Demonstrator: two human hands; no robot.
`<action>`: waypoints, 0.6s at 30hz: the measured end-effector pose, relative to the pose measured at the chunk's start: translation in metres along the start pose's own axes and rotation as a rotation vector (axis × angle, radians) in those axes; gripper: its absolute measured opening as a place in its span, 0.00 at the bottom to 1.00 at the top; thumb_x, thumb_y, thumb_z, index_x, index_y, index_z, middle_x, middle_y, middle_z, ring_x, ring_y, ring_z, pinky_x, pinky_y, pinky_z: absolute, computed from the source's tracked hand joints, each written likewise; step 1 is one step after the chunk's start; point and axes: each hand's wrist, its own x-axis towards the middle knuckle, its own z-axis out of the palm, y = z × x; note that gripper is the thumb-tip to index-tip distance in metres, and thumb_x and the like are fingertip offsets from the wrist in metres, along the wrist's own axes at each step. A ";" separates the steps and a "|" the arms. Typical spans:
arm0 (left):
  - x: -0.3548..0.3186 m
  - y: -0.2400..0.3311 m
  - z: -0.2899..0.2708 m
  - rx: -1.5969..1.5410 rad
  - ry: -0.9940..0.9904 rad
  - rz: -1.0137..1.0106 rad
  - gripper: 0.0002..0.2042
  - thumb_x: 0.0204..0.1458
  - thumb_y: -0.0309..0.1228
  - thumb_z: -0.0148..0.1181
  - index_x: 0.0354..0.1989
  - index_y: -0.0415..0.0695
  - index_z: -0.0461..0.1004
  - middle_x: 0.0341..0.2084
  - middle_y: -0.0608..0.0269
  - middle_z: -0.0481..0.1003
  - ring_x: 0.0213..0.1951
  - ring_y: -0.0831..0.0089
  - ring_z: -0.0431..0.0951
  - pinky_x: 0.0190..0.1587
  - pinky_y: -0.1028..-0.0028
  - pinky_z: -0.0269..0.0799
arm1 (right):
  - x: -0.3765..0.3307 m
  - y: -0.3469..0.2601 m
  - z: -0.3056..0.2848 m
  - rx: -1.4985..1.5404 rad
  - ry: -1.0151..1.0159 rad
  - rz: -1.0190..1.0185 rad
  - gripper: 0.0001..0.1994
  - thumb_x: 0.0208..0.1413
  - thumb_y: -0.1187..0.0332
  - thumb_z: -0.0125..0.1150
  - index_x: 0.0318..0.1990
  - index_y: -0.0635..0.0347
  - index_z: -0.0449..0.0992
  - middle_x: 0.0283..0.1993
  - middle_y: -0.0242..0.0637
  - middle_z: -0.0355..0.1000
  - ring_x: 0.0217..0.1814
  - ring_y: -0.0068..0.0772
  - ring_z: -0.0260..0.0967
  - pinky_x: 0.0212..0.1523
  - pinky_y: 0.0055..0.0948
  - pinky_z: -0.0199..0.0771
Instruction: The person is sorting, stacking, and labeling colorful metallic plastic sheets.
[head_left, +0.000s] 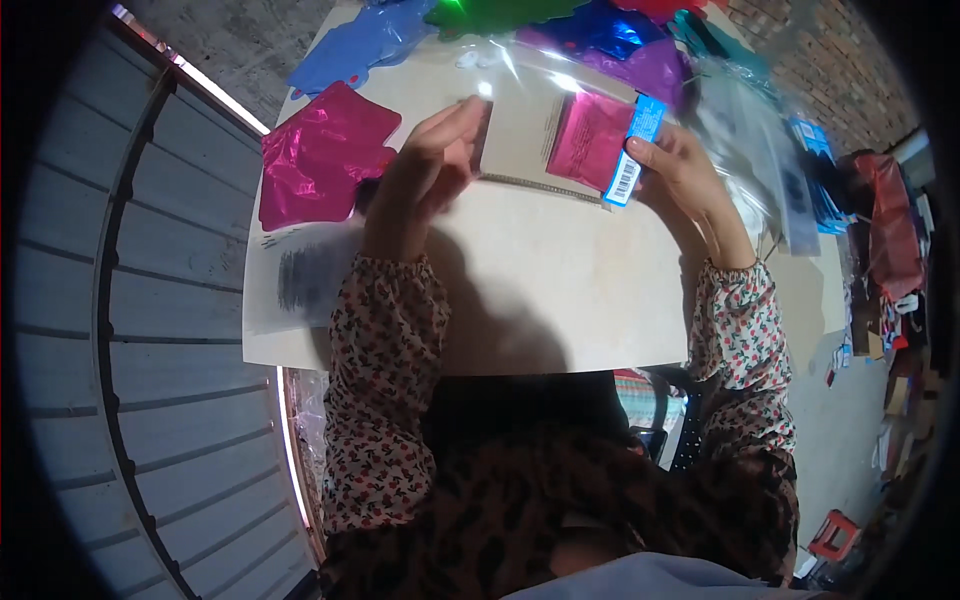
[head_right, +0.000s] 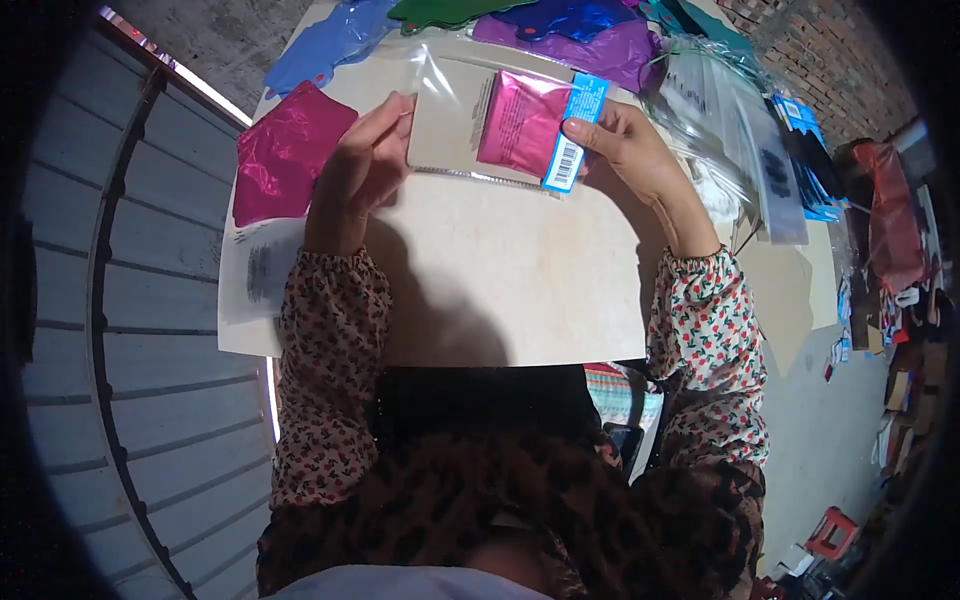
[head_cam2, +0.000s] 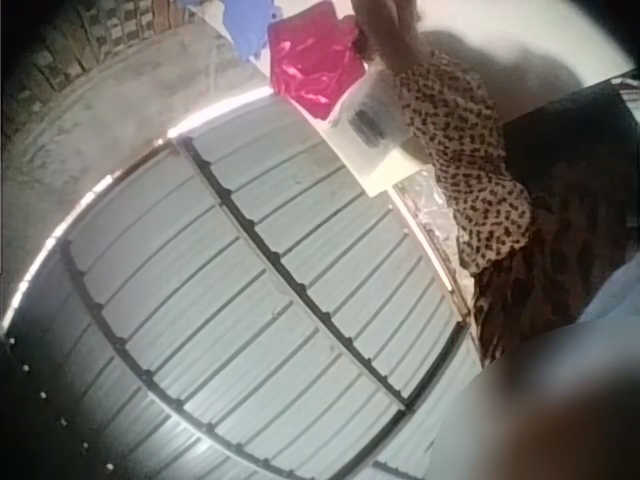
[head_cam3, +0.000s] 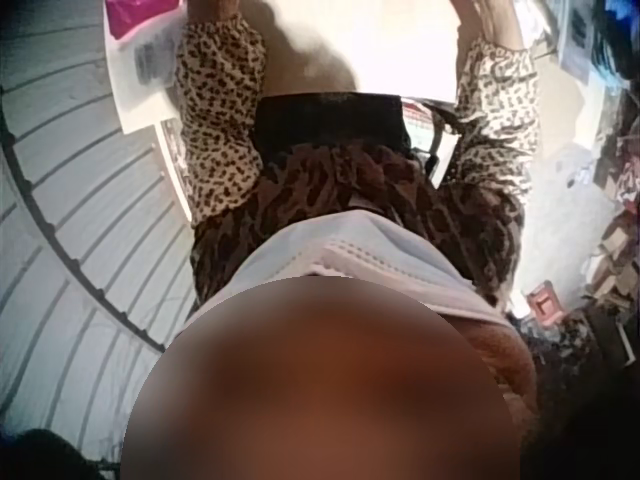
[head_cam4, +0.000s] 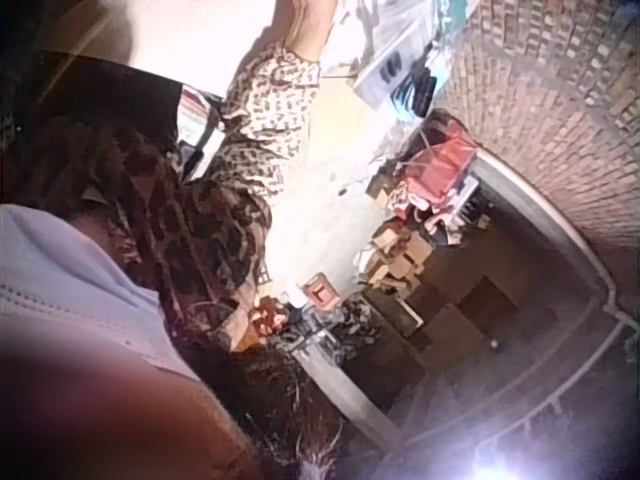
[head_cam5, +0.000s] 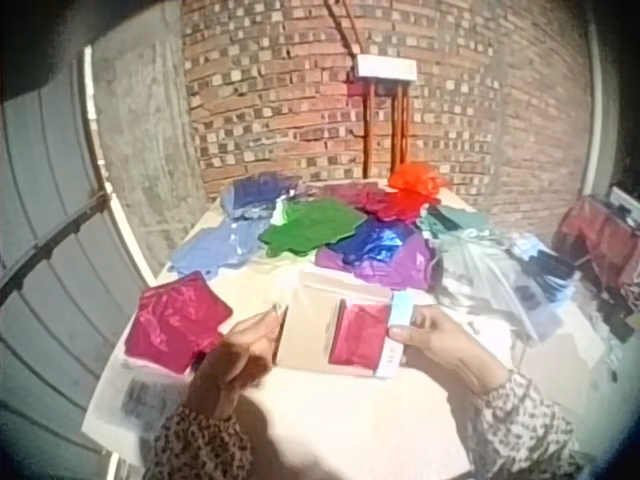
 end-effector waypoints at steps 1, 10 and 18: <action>0.001 0.001 -0.004 0.043 0.025 0.035 0.16 0.58 0.37 0.46 0.43 0.33 0.67 0.33 0.58 0.72 0.37 0.75 0.73 0.39 0.78 0.69 | 0.000 0.000 -0.001 -0.026 0.019 0.006 0.11 0.53 0.62 0.59 0.36 0.61 0.72 0.28 0.29 0.71 0.25 0.18 0.65 0.27 0.18 0.65; 0.011 -0.006 -0.021 0.271 0.194 0.149 0.12 0.56 0.26 0.48 0.44 0.29 0.64 0.39 0.48 0.72 0.40 0.67 0.75 0.44 0.71 0.73 | 0.000 -0.005 0.005 -0.045 0.100 0.015 0.11 0.53 0.62 0.59 0.36 0.61 0.73 0.28 0.29 0.71 0.26 0.19 0.66 0.28 0.19 0.66; 0.008 -0.008 -0.017 0.198 0.252 0.151 0.11 0.55 0.25 0.50 0.42 0.29 0.65 0.38 0.48 0.73 0.40 0.66 0.76 0.46 0.69 0.73 | 0.000 -0.003 0.004 -0.052 0.063 0.022 0.11 0.54 0.62 0.59 0.37 0.61 0.73 0.28 0.29 0.71 0.27 0.19 0.66 0.28 0.19 0.66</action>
